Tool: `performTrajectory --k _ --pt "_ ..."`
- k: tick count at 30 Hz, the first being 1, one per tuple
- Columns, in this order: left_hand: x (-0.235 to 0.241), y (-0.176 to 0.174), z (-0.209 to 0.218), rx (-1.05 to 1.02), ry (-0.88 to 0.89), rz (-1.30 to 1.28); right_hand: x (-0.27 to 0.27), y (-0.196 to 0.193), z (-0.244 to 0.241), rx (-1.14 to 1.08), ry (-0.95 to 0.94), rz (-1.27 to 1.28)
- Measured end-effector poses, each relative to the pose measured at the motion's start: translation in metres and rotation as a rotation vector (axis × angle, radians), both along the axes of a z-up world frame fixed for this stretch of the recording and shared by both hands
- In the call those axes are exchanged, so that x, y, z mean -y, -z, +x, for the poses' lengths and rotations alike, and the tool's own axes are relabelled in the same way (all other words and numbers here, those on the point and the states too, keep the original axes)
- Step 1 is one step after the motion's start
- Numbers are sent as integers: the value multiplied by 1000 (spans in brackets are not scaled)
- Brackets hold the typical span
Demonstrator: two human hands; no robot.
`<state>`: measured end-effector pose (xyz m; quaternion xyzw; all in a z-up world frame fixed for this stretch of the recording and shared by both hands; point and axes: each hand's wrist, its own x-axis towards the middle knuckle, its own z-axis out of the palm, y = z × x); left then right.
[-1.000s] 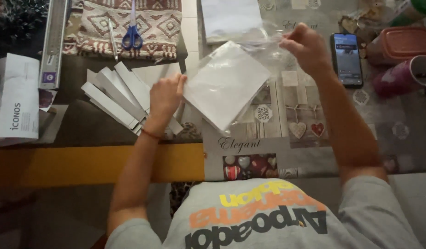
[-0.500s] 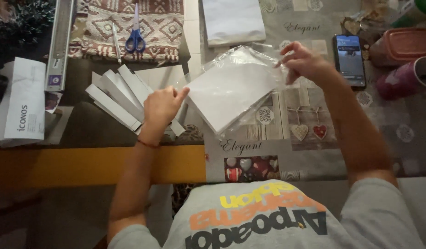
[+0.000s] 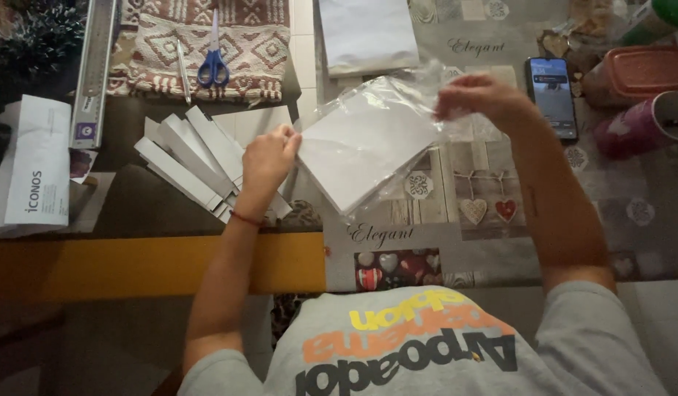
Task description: A person removes a stack of paper from a plastic sleeve, aligns the sheets, and applies a black adhesive strip to the top edge to bind them.
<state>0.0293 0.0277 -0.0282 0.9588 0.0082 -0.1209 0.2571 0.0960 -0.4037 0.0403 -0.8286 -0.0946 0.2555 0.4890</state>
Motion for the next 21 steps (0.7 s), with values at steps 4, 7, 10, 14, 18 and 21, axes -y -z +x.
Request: performTrajectory --k 4,7,10,14,18,21 --pt "-9 18 3 192 24 43 -11 -24 -10 -12 176 527" --pt "-9 16 2 232 20 49 -10 -20 -9 0 142 569" --pt "-8 9 -4 274 23 51 -7 -6 -5 -59 84 651" --pt "-1 4 -11 332 4 60 -24 4 8 -257 -112 437" --pt "9 -25 -26 371 -39 81 -25 11 13 -65 -123 206" --pt "14 -37 -34 541 5 198 -26 15 15 4 -49 -41"
